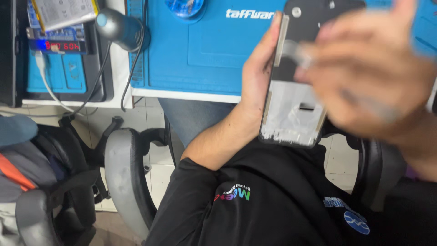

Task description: The person holds a disassembled phone frame and uses a blue electric screwdriver to drive screws into it, repositioning the frame repeatedly. They then set the frame down, handle other phone parts, and use a pry tool and tweezers to work along the frame edges.

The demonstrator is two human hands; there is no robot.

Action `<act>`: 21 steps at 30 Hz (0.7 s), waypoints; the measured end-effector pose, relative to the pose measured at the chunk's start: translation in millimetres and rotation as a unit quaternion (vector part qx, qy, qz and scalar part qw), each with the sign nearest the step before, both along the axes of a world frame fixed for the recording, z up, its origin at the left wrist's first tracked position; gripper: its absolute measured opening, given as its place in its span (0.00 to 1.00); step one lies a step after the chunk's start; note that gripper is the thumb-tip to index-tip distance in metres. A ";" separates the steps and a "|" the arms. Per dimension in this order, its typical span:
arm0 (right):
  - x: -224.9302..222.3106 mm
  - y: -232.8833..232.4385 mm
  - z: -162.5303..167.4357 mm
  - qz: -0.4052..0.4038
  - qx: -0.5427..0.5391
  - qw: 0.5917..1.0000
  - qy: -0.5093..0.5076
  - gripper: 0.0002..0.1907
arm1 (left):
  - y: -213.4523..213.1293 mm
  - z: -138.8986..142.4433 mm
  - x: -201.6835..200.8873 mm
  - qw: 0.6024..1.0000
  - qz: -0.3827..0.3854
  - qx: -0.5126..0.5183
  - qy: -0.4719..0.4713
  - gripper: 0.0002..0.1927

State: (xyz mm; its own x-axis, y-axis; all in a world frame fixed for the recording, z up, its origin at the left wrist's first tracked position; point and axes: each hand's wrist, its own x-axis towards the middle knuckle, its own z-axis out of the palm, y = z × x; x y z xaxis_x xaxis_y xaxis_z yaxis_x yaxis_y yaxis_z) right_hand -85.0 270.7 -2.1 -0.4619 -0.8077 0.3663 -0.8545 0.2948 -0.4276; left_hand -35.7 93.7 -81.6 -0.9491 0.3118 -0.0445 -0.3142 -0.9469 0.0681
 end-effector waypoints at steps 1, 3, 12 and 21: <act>-8.8 7.1 -3.0 -0.008 0.009 1.000 0.011 0.10 | 2.9 1.4 -0.5 0.998 0.003 -0.063 -0.025 0.31; -13.9 11.3 -2.5 -0.009 0.015 1.000 0.025 0.11 | 4.6 6.0 0.8 0.993 0.008 -0.106 -0.052 0.30; 6.0 -42.9 48.6 0.026 0.032 0.998 0.042 0.08 | -2.5 24.8 4.4 0.997 -0.012 0.065 0.047 0.29; 13.9 6.0 -4.2 0.048 -0.029 0.994 0.097 0.11 | -3.4 16.6 7.7 0.998 0.010 0.034 0.050 0.32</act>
State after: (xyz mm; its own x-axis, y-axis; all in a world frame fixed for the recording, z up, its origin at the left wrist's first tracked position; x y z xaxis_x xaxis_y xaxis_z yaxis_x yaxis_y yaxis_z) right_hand -71.1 276.7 -6.2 -0.2999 -0.8196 0.4883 -0.9455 0.1871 -0.2666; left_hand -28.0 90.2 -65.0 -0.9538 0.2917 0.0711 -0.2900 -0.9564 0.0340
